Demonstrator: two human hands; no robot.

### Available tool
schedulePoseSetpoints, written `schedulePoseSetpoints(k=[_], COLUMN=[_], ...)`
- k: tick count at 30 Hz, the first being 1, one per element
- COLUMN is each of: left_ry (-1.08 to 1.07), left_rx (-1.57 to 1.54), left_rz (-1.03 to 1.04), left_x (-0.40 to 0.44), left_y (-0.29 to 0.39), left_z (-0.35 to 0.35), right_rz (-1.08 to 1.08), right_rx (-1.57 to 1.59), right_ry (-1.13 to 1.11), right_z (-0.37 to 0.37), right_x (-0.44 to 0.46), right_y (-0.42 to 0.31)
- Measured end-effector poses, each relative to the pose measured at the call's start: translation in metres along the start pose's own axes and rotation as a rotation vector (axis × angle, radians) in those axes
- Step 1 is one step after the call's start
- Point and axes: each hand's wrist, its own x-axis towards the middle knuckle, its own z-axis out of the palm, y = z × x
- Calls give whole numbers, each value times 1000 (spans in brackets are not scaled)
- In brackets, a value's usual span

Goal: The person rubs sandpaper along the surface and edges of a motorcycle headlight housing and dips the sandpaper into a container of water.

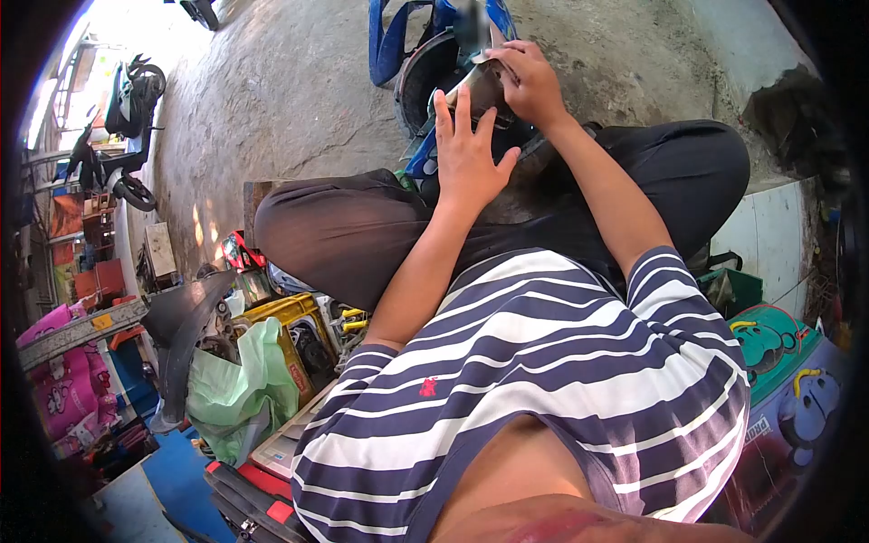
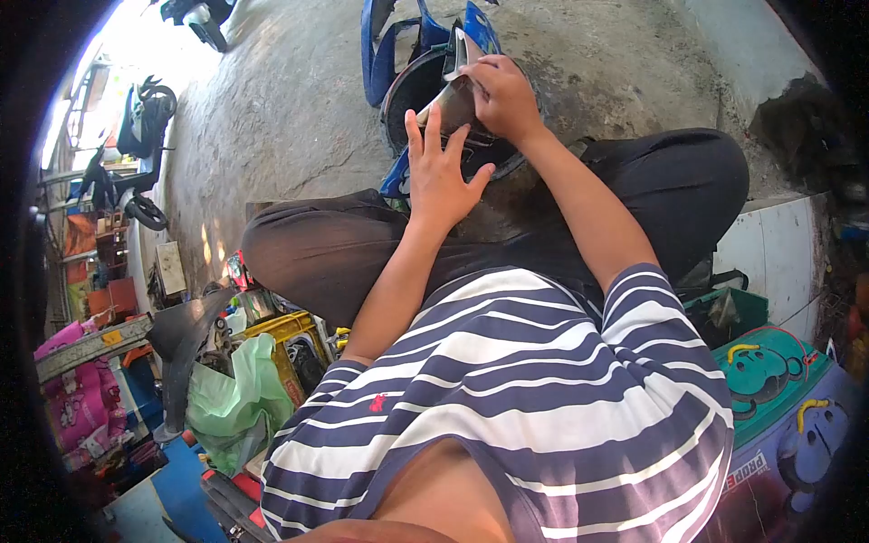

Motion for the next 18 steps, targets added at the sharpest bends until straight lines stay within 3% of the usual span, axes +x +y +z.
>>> schedulePoseSetpoints(k=[2, 5, 11, 15, 18], left_ry=[-8, -10, -26, -14, -18], left_rx=[-7, 1, -1, 12, -3], left_rz=[-4, -1, -16, -6, -6], left_x=[-2, 0, -3, -1, 0], left_y=[2, 2, 4, 1, 3], left_z=[1, -2, -1, -2, 0], right_rz=[-30, 102, -132, -7, -32], right_rx=[49, 27, 12, 9, 83], right_ry=[-48, 16, -83, -16, -79], right_z=[1, 0, -2, -2, -2], right_x=[-4, -2, -1, 3, -4], right_y=[-8, -1, -9, 3, -8])
